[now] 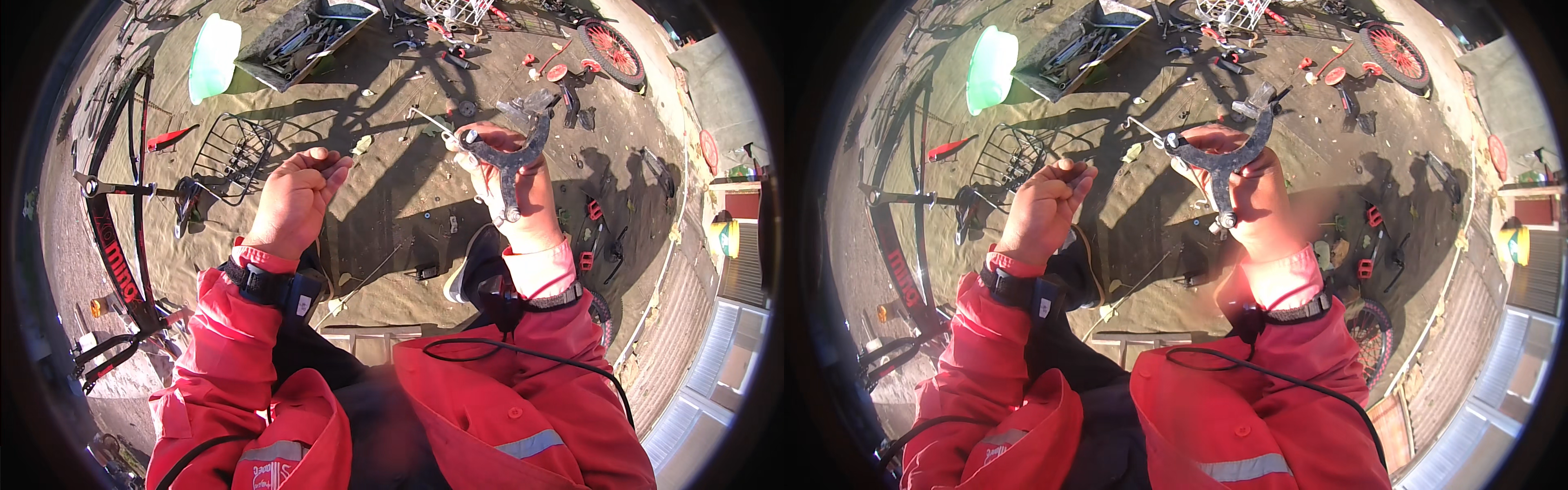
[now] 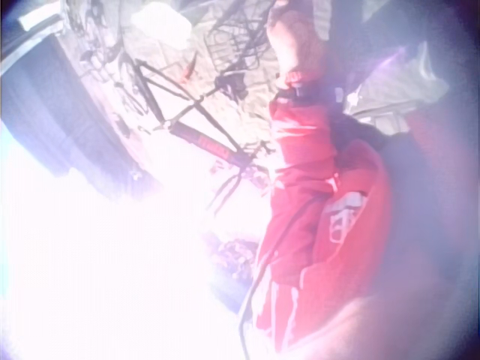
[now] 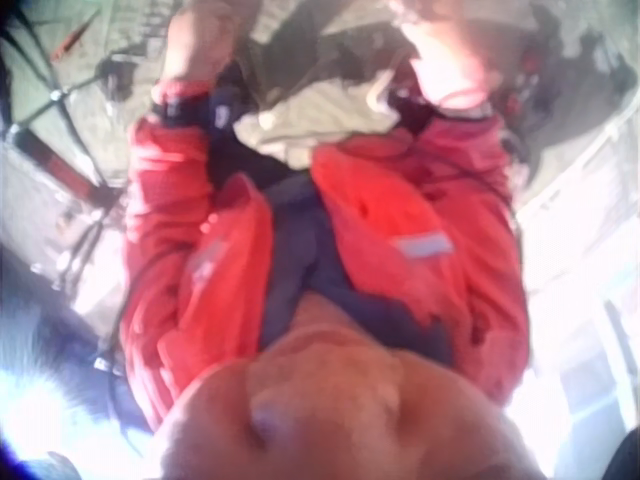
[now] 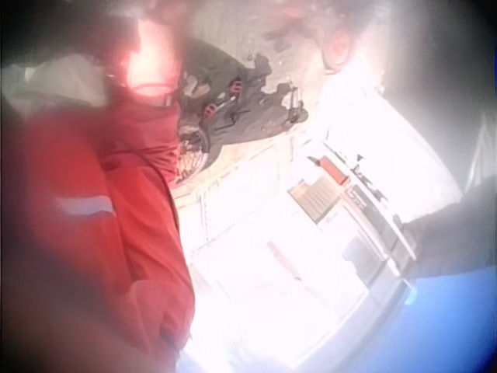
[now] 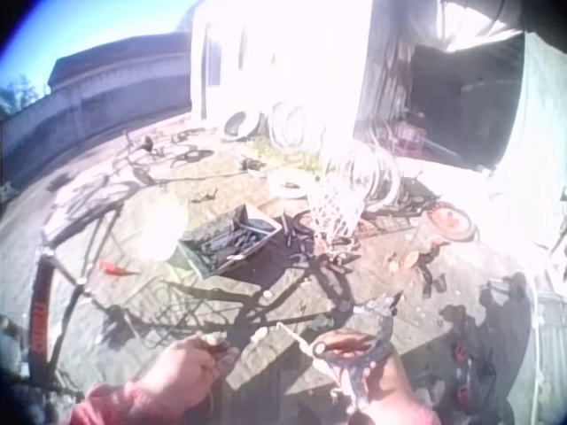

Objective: The person assembles a bicycle brake caliper by inserting a rubber brake pad into the caliper arm, threading a bolt through the pad and caliper, and tightening it with a hex key. The person then repeats the process for the second brake pad.

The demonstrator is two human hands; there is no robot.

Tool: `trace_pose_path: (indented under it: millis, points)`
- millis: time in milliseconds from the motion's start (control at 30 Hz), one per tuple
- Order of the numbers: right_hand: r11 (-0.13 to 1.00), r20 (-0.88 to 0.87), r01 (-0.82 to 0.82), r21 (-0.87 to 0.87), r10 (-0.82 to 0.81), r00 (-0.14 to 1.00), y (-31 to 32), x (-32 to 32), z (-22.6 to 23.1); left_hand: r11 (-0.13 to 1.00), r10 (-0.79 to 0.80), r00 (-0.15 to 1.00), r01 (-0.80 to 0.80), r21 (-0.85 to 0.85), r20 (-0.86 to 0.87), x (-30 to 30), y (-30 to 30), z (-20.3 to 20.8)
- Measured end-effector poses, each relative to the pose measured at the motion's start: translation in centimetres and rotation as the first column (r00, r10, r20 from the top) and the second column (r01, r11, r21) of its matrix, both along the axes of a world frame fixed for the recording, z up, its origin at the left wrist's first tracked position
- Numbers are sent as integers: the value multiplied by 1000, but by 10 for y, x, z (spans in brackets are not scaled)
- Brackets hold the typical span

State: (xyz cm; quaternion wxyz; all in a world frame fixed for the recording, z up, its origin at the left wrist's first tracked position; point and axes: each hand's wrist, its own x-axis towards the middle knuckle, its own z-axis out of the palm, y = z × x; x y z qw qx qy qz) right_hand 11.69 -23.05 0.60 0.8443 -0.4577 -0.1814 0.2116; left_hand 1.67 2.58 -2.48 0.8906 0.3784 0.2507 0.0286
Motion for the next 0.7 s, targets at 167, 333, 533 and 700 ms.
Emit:
trace_pose_path:
  millis: [167, 333, 533, 700]
  points:
    - [985, 149, 89, -149, -67, 986, -7, 3, -3, 995, 94, 994, -95, 4, 53, 4, 18, 6]
    - [990, 124, 74, -122, -58, 991, -16, 6, -5, 999, 29, 999, -28, -39, 22, 2, 22, 8]
    - [916, 327, 215, -340, -99, 940, -14, 5, -5, 999, -23, 997, 25, -25, 68, 2, 21, 9]
    - [925, 284, 185, -332, -89, 955, -15, 2, -1, 997, -65, 993, 68, -26, 96, 3, 20, 9]
